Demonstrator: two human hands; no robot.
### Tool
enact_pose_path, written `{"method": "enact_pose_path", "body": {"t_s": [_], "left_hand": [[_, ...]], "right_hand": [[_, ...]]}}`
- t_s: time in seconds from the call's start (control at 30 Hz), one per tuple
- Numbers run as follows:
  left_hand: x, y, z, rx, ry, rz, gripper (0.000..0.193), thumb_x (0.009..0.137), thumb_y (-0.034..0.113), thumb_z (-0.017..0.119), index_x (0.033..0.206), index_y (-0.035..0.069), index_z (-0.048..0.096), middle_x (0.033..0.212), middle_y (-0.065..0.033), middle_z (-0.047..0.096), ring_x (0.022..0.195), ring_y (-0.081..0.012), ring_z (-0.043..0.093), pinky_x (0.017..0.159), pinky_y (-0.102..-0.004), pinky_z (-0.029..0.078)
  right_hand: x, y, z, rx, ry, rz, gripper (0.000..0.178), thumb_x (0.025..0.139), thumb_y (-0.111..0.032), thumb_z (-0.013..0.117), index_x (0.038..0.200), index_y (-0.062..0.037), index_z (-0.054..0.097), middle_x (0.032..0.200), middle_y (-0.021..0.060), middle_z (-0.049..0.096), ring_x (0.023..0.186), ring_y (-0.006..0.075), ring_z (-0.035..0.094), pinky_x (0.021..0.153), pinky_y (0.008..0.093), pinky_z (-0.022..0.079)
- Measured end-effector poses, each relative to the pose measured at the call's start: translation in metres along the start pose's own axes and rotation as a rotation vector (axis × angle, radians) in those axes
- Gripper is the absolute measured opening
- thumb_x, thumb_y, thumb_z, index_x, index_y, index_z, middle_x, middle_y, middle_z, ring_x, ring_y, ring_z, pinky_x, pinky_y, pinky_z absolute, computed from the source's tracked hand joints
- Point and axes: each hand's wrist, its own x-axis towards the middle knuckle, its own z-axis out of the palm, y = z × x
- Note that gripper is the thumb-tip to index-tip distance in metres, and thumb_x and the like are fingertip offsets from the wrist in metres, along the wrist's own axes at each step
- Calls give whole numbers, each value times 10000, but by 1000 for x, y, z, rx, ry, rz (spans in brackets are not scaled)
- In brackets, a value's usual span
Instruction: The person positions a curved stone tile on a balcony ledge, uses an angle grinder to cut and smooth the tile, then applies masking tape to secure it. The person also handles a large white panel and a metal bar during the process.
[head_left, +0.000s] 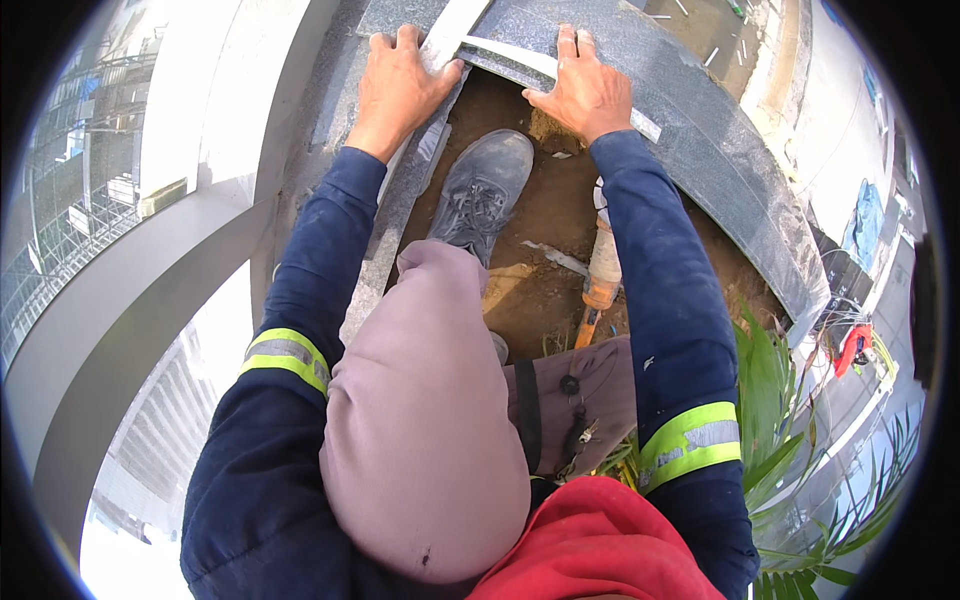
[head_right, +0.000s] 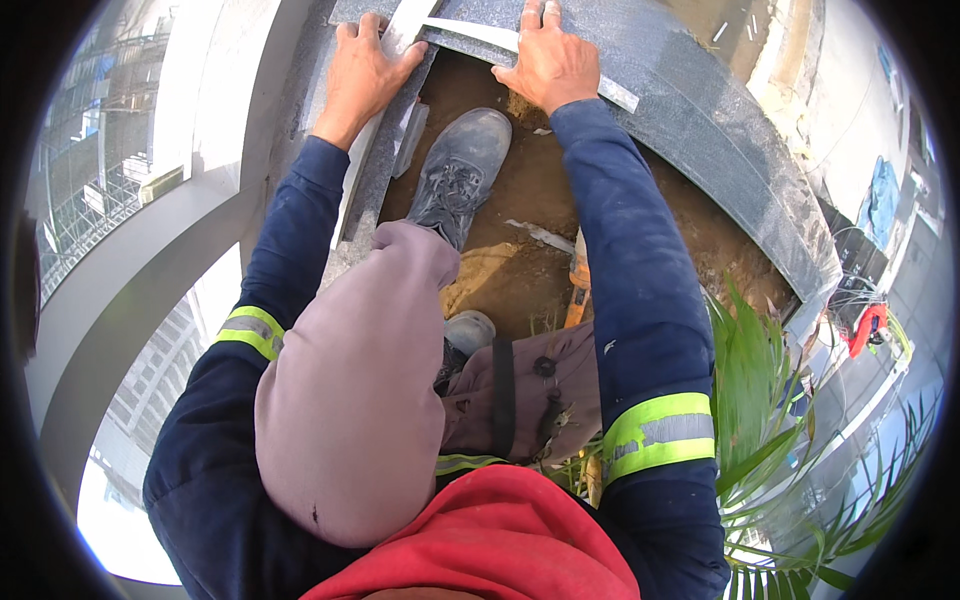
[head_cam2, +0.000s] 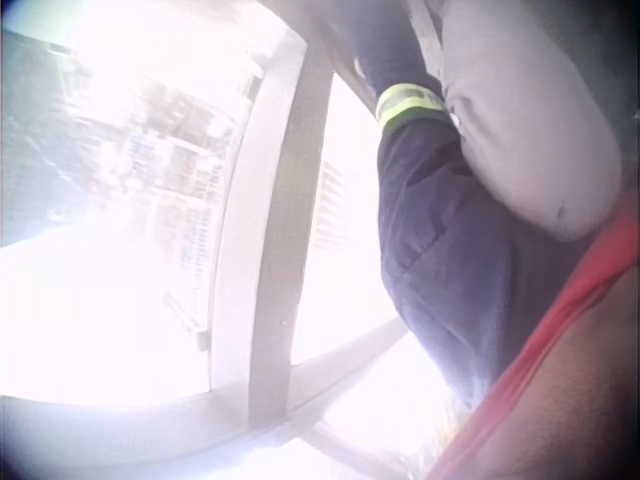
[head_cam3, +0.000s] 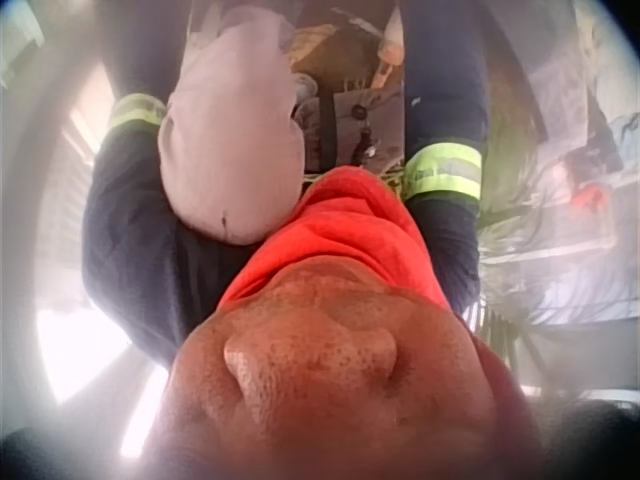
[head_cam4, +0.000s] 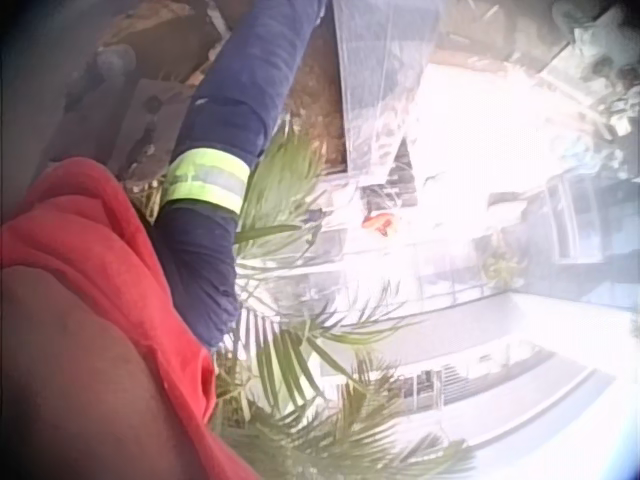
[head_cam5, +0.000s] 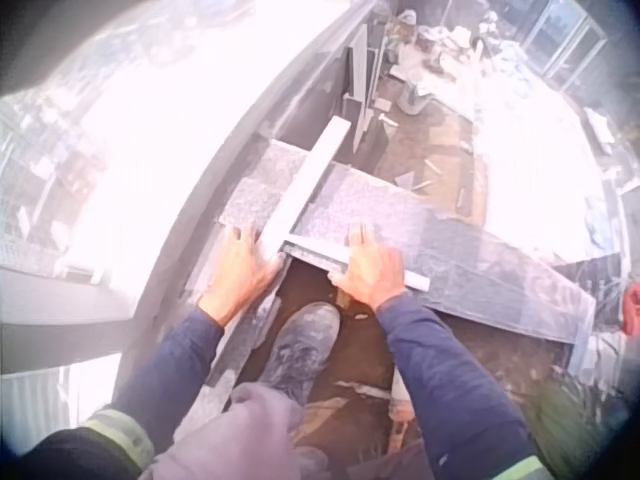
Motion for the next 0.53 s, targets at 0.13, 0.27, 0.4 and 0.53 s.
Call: {"method": "enact_pose_path", "body": {"t_s": [0.13,0.27,0.4,0.53], "left_hand": [[-8,0,-3,30,19,55,513,840,413,771,1076,-17,621,1012,-239,647,918,-425,658,802,-501,538],[-15,3,-4,22,-37,13,515,836,419,768,1066,-15,616,1026,-225,651,901,-426,667,787,-502,539],[-18,11,-8,25,-60,-38,517,835,425,764,1074,-8,614,1029,-214,649,925,-422,674,790,-500,544],[-17,14,-11,41,-99,-73,523,843,422,761,1121,4,613,1085,-201,633,971,-422,686,832,-496,565]], "right_hand": [[-6,8,1,92,110,-11,1133,678,-695,827,1534,-67,432,1517,216,502,1178,380,673,954,459,573],[-20,15,2,280,305,5,1088,688,-670,845,1478,-10,492,1449,230,562,1181,387,667,1001,441,543],[-36,13,19,467,433,91,915,771,-570,840,1388,50,571,1336,255,639,1174,382,665,1017,425,520],[-29,10,17,646,258,103,801,846,-469,792,1396,58,547,1364,256,619,1216,395,637,1027,465,513]]}}
